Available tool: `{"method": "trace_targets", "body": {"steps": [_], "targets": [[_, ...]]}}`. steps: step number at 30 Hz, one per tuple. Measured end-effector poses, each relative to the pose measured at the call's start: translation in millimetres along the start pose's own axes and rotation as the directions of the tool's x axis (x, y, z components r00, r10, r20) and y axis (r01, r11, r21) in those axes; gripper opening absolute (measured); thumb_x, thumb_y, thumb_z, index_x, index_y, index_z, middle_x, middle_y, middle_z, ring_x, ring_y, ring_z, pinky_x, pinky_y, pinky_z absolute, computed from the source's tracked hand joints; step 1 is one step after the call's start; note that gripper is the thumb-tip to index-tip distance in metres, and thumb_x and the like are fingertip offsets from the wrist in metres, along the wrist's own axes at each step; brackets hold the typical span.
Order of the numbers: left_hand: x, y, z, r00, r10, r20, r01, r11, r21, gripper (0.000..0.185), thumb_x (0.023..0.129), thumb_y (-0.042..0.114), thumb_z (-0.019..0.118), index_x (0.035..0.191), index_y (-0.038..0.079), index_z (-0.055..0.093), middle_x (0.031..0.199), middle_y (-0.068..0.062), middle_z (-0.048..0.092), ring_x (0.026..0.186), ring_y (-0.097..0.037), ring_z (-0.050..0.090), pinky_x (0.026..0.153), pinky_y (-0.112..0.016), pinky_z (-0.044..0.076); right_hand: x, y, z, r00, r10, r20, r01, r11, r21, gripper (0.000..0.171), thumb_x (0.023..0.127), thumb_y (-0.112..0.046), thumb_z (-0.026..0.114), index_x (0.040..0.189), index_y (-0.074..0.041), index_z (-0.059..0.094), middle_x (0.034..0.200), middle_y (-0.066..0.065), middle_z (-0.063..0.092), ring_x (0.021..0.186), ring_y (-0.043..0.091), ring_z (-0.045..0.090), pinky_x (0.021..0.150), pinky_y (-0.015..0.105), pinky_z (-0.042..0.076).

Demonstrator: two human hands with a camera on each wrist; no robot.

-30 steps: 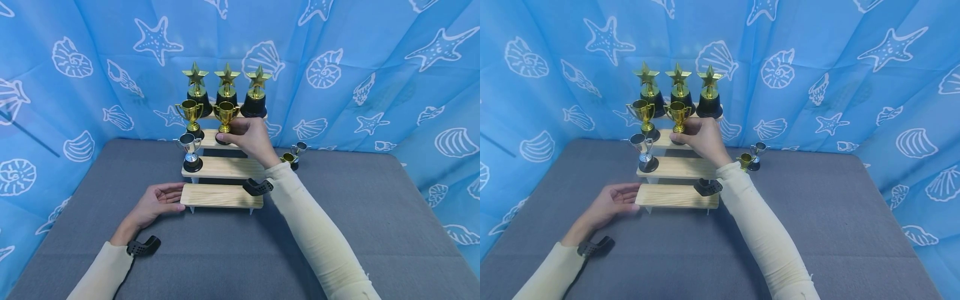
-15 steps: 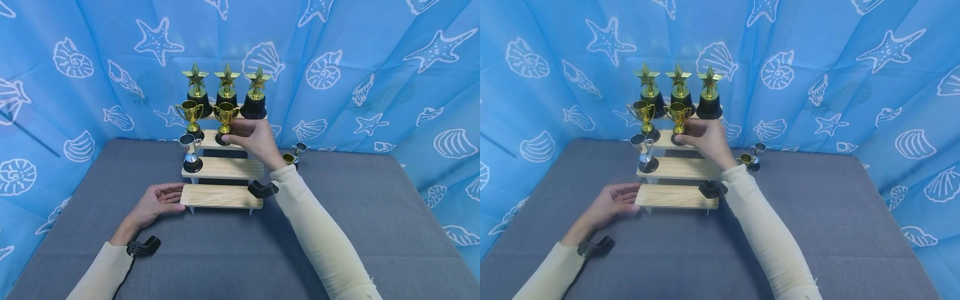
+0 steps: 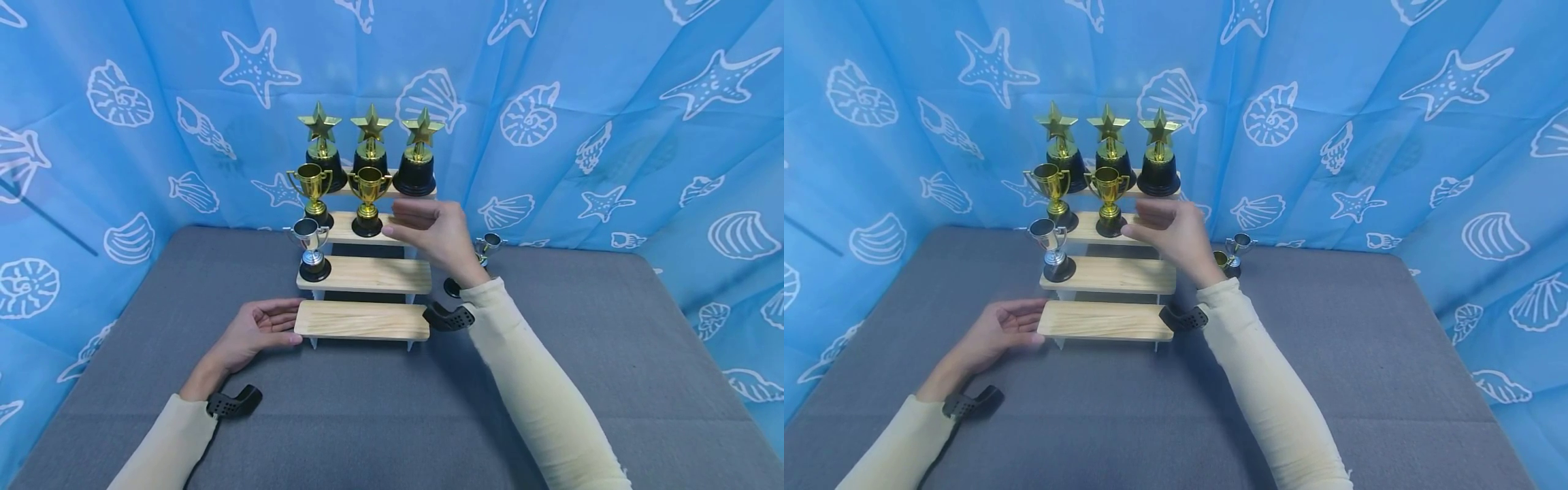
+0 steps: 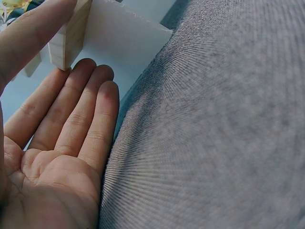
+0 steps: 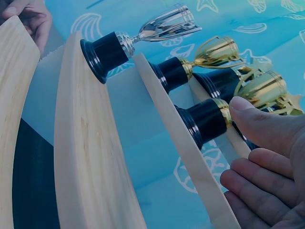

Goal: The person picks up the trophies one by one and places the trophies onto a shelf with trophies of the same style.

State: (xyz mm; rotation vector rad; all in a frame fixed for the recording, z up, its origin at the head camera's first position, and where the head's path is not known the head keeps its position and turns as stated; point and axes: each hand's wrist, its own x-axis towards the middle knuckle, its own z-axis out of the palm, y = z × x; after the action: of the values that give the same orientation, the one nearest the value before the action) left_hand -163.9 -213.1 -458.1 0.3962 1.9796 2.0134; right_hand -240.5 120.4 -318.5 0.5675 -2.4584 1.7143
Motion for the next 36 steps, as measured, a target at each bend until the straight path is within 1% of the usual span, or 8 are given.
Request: {"method": "trace_targets", "body": {"steps": [6, 12, 16, 18, 24, 28, 32, 36], "targets": [[-0.2, -0.8, -0.2, 1.0, -0.004, -0.003, 0.004, 1.0, 0.005, 0.071, 0.082, -0.01, 0.077, 0.142, -0.02, 0.041, 0.142, -0.038, 0.047, 0.117, -0.013, 0.065, 0.099, -0.031, 0.055, -10.5, 4.6, -8.4, 1.0, -0.011, -0.023, 0.01, 1.0, -0.027, 0.05, 0.084, -0.023, 0.086, 0.129, -0.005, 0.069, 0.125, 0.01, 0.071, 0.111, 0.021, 0.07, 0.096, 0.032, 0.058], [-0.3, -0.7, -0.6, 1.0, 0.0, 0.005, 0.0, 1.0, 0.004, 0.07, 0.084, -0.009, 0.077, 0.142, -0.02, 0.04, 0.142, -0.038, 0.047, 0.118, -0.014, 0.065, 0.099, -0.03, 0.054, -23.8, 8.5, -16.0, 0.999, -0.019, -0.048, 0.018, 0.999, -0.031, 0.053, 0.084, -0.024, 0.086, 0.129, -0.005, 0.069, 0.126, 0.01, 0.07, 0.116, 0.022, 0.067, 0.101, 0.04, 0.056], [-0.1, -1.2, -1.1, 1.0, 0.004, 0.011, -0.004, 1.0, -0.005, 0.069, 0.084, -0.009, 0.076, 0.142, -0.019, 0.04, 0.142, -0.037, 0.048, 0.118, -0.014, 0.065, 0.099, -0.031, 0.054, -33.4, 10.2, -21.4, 0.997, -0.033, -0.076, 0.03, 0.999, -0.03, 0.052, 0.083, -0.021, 0.087, 0.128, -0.004, 0.069, 0.125, 0.01, 0.07, 0.116, 0.021, 0.067, 0.102, 0.045, 0.055], [0.1, -2.0, -1.4, 1.0, 0.007, 0.011, -0.007, 1.0, -0.009, 0.069, 0.083, -0.01, 0.076, 0.142, -0.02, 0.041, 0.142, -0.037, 0.048, 0.118, -0.014, 0.065, 0.099, -0.031, 0.055, -38.1, 11.8, -24.2, 0.995, -0.037, -0.089, 0.035, 0.999, -0.031, 0.051, 0.082, -0.02, 0.087, 0.128, -0.004, 0.07, 0.125, 0.01, 0.071, 0.116, 0.021, 0.067, 0.102, 0.045, 0.054], [0.7, -2.0, -1.6, 1.0, 0.012, 0.01, -0.012, 1.0, 0.0, 0.069, 0.083, -0.009, 0.077, 0.142, -0.02, 0.041, 0.142, -0.038, 0.047, 0.118, -0.014, 0.065, 0.099, -0.031, 0.055, -52.0, 15.0, -32.3, 0.991, -0.049, -0.121, 0.045, 0.998, -0.035, 0.051, 0.084, -0.016, 0.086, 0.13, -0.001, 0.068, 0.126, 0.011, 0.07, 0.119, 0.022, 0.065, 0.105, 0.037, 0.053], [1.0, -1.5, -1.5, 1.0, 0.004, 0.007, -0.004, 1.0, 0.006, 0.069, 0.084, -0.008, 0.077, 0.142, -0.019, 0.041, 0.142, -0.038, 0.047, 0.118, -0.013, 0.064, 0.099, -0.03, 0.055, -60.6, 18.9, -37.2, 0.988, -0.035, -0.153, 0.03, 0.999, -0.033, 0.052, 0.084, -0.016, 0.086, 0.129, 0.0, 0.068, 0.125, 0.011, 0.07, 0.119, 0.021, 0.065, 0.105, 0.036, 0.053], [1.3, -1.4, -1.4, 1.0, 0.0, 0.008, 0.0, 1.0, 0.001, 0.07, 0.084, -0.008, 0.077, 0.142, -0.019, 0.04, 0.142, -0.038, 0.047, 0.118, -0.014, 0.064, 0.099, -0.03, 0.054, -67.3, 24.9, -41.6, 0.982, -0.007, -0.187, 0.004, 1.0, -0.016, 0.051, 0.083, -0.016, 0.087, 0.128, -0.002, 0.069, 0.124, 0.01, 0.071, 0.119, 0.02, 0.066, 0.103, 0.039, 0.054], [0.8, -1.7, -1.4, 1.0, -0.004, 0.007, 0.004, 1.0, -0.002, 0.07, 0.084, -0.008, 0.077, 0.142, -0.019, 0.04, 0.142, -0.037, 0.048, 0.118, -0.014, 0.064, 0.099, -0.03, 0.054, -70.1, 29.7, -45.6, 0.979, -0.001, -0.205, 0.002, 1.0, 0.003, 0.049, 0.083, -0.015, 0.086, 0.127, -0.002, 0.07, 0.123, 0.011, 0.071, 0.118, 0.021, 0.066, 0.101, 0.043, 0.055]]}}
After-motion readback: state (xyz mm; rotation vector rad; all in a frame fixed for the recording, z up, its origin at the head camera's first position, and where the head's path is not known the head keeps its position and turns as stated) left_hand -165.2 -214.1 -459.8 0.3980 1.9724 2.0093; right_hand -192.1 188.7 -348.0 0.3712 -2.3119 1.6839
